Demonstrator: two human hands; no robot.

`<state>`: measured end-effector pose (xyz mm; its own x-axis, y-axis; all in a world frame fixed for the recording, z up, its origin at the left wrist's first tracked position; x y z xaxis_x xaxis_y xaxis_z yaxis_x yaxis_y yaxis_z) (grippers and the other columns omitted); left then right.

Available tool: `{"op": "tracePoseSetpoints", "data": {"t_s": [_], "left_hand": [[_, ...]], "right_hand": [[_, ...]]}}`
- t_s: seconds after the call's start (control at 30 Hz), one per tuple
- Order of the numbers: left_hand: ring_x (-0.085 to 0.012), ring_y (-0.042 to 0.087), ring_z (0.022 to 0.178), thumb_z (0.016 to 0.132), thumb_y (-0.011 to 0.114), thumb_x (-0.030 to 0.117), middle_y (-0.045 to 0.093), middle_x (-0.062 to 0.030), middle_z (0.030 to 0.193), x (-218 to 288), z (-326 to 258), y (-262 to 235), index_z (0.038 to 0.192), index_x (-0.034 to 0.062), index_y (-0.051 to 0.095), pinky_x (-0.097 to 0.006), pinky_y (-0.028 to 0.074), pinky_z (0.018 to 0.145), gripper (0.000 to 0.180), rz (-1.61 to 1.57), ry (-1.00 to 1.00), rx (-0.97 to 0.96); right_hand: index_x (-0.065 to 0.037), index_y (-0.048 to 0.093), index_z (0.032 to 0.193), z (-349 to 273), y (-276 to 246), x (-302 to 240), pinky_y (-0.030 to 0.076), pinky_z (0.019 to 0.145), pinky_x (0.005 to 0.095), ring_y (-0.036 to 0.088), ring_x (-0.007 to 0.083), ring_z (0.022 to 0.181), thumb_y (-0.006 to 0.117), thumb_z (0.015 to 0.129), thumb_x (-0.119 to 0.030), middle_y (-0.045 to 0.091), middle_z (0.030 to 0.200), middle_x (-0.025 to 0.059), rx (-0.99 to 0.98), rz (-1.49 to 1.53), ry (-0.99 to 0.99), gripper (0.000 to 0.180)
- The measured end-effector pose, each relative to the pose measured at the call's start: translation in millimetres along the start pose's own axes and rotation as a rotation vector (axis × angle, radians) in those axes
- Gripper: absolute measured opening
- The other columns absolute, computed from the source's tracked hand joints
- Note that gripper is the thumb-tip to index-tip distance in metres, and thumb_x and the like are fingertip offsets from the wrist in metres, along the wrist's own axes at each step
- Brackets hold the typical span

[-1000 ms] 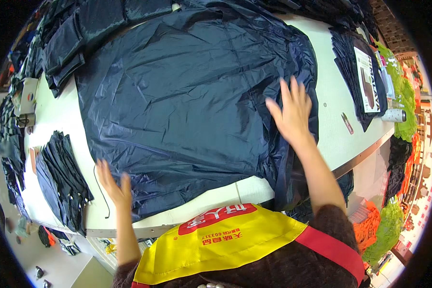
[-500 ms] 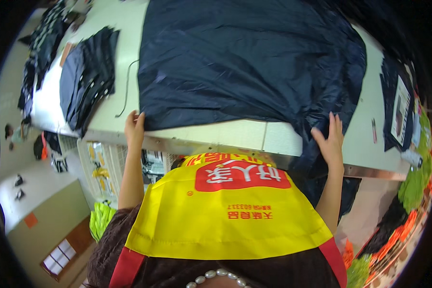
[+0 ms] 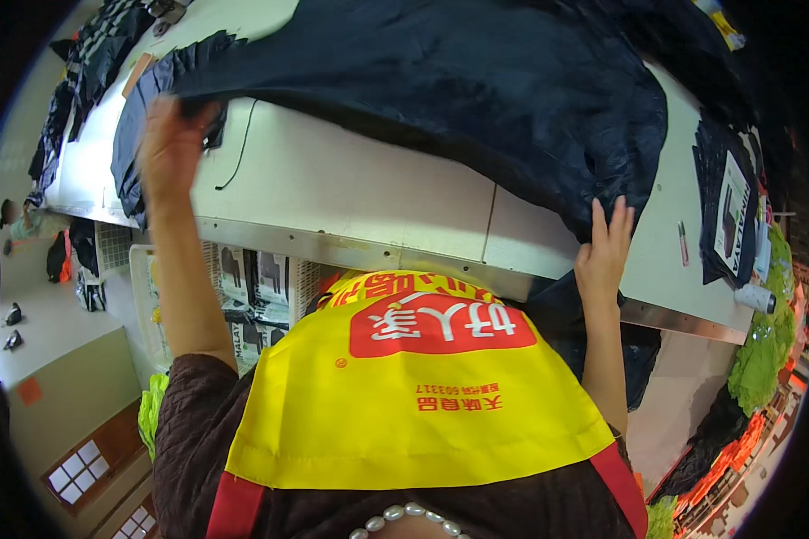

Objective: The person folds a dark jacket on a table, smoothing the fabric and aligning the edges. They use a small tool to cut a tag or thread, then fold the jacket into a compact rectangle and place it into a plastic bag.

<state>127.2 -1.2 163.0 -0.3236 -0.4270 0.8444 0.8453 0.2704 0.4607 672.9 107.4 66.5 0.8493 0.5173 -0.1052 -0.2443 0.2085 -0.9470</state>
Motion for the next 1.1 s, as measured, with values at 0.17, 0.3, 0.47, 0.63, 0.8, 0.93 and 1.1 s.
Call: {"op": "tracePoseSetpoints", "data": {"t_s": [0.17,0.3,0.47,0.63,0.8,0.93,1.1], "left_hand": [[-0.0222,0.053,0.112,0.079,0.05,0.004,0.057,-0.0102,0.116,8.2,-74.6,-60.1,0.112,0.0041,0.054,-0.041,0.039,0.101,0.033,0.15,0.141,0.205],[-0.0065,0.046,0.068,0.086,0.059,0.014,0.053,0.0049,0.079,-80.8,-175.6,-154.5,0.101,0.0068,0.062,-0.021,0.038,0.065,0.017,0.731,-0.502,0.454],[-0.0099,0.047,0.06,0.084,0.065,0.028,0.053,0.0005,0.067,-82.3,-172.6,-101.7,0.082,-0.0009,0.064,-0.025,0.037,0.056,0.029,1.02,-0.637,0.461],[-0.0212,0.059,0.065,0.075,0.071,0.046,0.061,-0.0129,0.066,-84.4,-172.2,-76.8,0.073,-0.0044,0.062,-0.036,0.046,0.064,0.051,1.532,-0.773,0.407],[-0.0112,0.058,0.066,0.086,0.064,0.02,0.063,-0.0046,0.086,-85.5,-176.7,-68.3,0.09,0.0012,0.059,-0.018,0.05,0.061,0.019,0.537,-0.772,0.743],[-0.0205,0.053,0.11,0.084,0.061,0.002,0.057,-0.0141,0.118,-58.0,-161.5,-56.5,0.089,-0.0036,0.057,-0.035,0.042,0.096,0.009,0.081,-0.172,0.508],[-0.0297,0.056,0.098,0.074,0.07,0.001,0.055,-0.0197,0.111,-79.8,-214.2,-105.9,0.088,-0.0044,0.055,-0.033,0.044,0.084,0.021,1.48,-0.29,0.227]], "right_hand": [[-0.001,0.052,0.125,-15.4,-26.6,-27.8,0.023,0.108,0.05,0.036,0.0375,0.131,0.049,0.074,0.01,0.047,0.134,0.0175,0.021,0.111,-0.303,0.053],[-0.003,0.043,0.133,-53.6,32.9,-33.1,0.021,0.108,0.0527,0.03,0.0359,0.133,0.051,0.076,0.006,0.04,0.14,0.0167,-0.418,0.042,-0.309,0.058],[-0.006,0.047,0.13,-54.2,30.4,-27.6,0.022,0.106,0.0549,0.035,0.0329,0.131,0.06,0.078,-0.006,0.043,0.138,0.016,-0.582,-0.036,-0.213,0.054],[-0.006,0.048,0.128,-6.3,-0.8,-59.6,0.024,0.106,0.0502,0.037,0.033,0.128,0.073,0.07,-0.027,0.044,0.135,0.0159,-0.403,0.209,-0.235,0.066],[-0.006,0.056,0.12,-41.9,56.5,-47.0,0.023,0.106,0.0545,0.04,0.0317,0.127,0.061,0.081,-0.006,0.052,0.129,0.0126,-0.39,0.24,-0.491,0.039],[-0.007,0.059,0.117,-46.2,46.6,-54.7,0.023,0.104,0.0601,0.042,0.0325,0.125,0.059,0.083,-0.005,0.054,0.127,0.0124,-0.362,0.275,-0.485,0.034],[-0.008,0.059,0.117,-37.1,36.8,-70.0,0.021,0.102,0.0636,0.043,0.0287,0.125,0.065,0.083,-0.021,0.053,0.129,0.0129,-0.597,0.371,-0.521,0.037]]}}
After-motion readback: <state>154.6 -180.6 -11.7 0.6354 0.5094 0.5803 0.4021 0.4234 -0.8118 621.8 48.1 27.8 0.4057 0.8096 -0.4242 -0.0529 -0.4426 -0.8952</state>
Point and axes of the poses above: each hand's wrist, its own z-axis towards the middle knuckle, its own y-axis out of the palm, x = y × z, the point moved 3 cm from there along z, towards the middle knuckle
